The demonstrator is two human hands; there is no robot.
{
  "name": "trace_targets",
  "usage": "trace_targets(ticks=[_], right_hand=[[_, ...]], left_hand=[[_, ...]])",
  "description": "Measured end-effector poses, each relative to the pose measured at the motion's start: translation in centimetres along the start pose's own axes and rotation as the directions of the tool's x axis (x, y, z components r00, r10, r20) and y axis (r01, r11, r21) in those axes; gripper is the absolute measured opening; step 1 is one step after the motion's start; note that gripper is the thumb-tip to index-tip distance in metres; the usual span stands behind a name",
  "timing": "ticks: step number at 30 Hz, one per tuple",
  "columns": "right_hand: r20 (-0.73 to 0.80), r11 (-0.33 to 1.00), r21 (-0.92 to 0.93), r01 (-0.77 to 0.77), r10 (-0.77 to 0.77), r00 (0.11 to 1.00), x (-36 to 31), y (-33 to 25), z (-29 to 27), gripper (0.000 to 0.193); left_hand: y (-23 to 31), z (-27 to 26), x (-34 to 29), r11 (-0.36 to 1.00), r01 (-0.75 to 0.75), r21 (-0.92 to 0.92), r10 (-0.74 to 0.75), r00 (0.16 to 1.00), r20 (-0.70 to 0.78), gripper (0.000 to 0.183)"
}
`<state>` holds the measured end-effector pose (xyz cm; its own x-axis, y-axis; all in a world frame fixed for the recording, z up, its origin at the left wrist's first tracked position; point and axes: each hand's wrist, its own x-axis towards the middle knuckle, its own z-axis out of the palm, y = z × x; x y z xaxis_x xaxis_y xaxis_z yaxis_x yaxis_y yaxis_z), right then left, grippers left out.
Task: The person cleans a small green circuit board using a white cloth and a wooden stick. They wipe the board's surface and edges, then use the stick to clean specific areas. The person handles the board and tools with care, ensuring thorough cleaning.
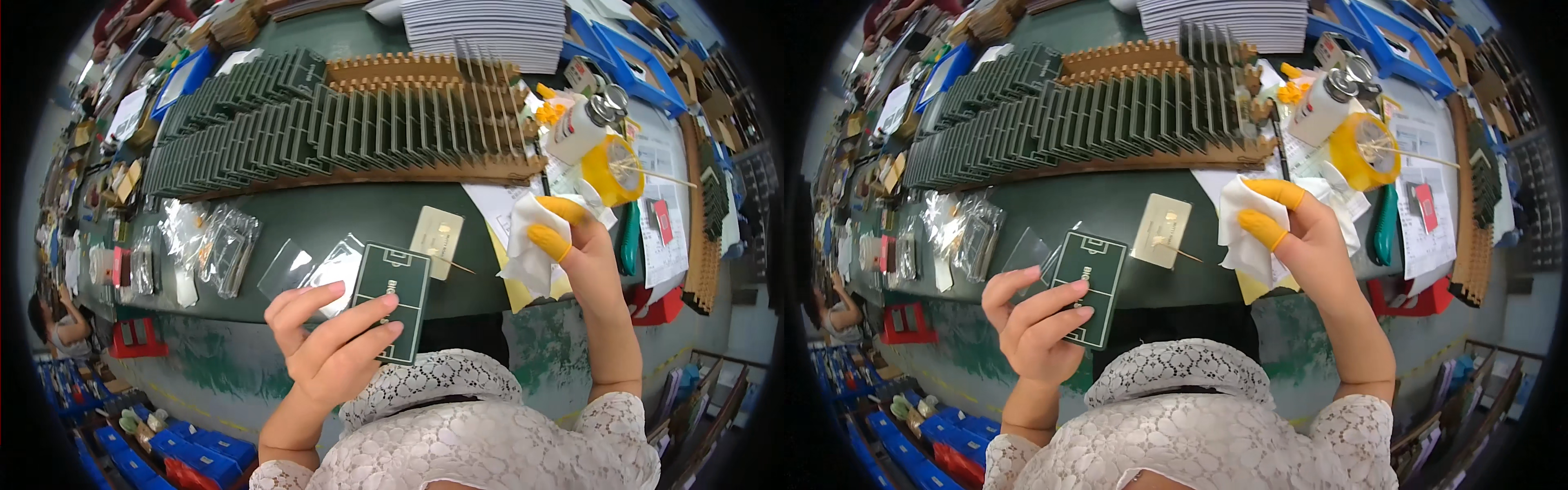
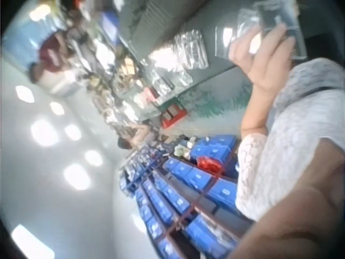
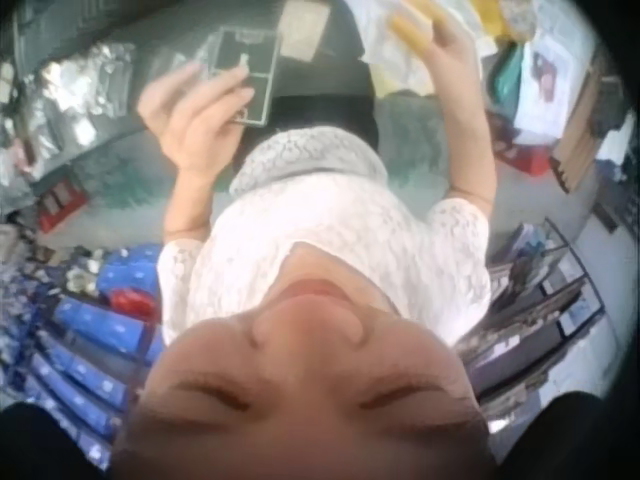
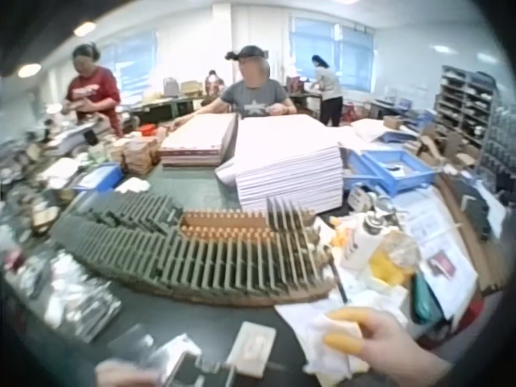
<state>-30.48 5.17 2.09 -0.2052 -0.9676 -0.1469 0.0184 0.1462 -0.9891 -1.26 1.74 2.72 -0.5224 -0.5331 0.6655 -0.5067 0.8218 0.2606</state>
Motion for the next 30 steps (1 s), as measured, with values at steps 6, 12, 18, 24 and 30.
trace_targets(ticks=[6, 12, 18, 24, 30], right_hand=[[0.004, 0.996, -0.060, -0.060, 0.061, 0.998, -1.0, 0.7, -1.7, 0.032], [0.070, 0.877, -0.479, -0.012, 0.052, 0.996, -1.4, 1.1, -1.6, 0.035], [0.059, 0.856, -0.433, 0.282, -0.285, 0.957, -1.0, 0.2, -0.9, 0.039], [0.410, 0.934, 0.325, -0.149, 0.003, 0.912, 0.0, -0.8, 4.2, 0.054], [0.493, 0.891, 0.401, -0.213, -0.014, 0.870, -0.1, 0.2, 6.7, 0.076]], left_hand=[[0.0, 0.5, -0.1, 1.000, 0.018, -0.009, -0.018, 1.000, 0.000, 0.022], [0.0, 0.3, -0.6, 0.998, -0.008, 0.058, 0.008, 1.000, -0.001, 0.019], [0.3, 0.5, -1.1, 0.991, -0.107, 0.074, 0.110, 0.993, -0.031, 0.008], [1.4, 0.5, -0.9, 0.988, -0.156, 0.012, 0.156, 0.988, 0.003, 0.010], [1.4, 0.5, -0.8, 0.988, -0.156, -0.019, 0.156, 0.987, 0.030, 0.010]])
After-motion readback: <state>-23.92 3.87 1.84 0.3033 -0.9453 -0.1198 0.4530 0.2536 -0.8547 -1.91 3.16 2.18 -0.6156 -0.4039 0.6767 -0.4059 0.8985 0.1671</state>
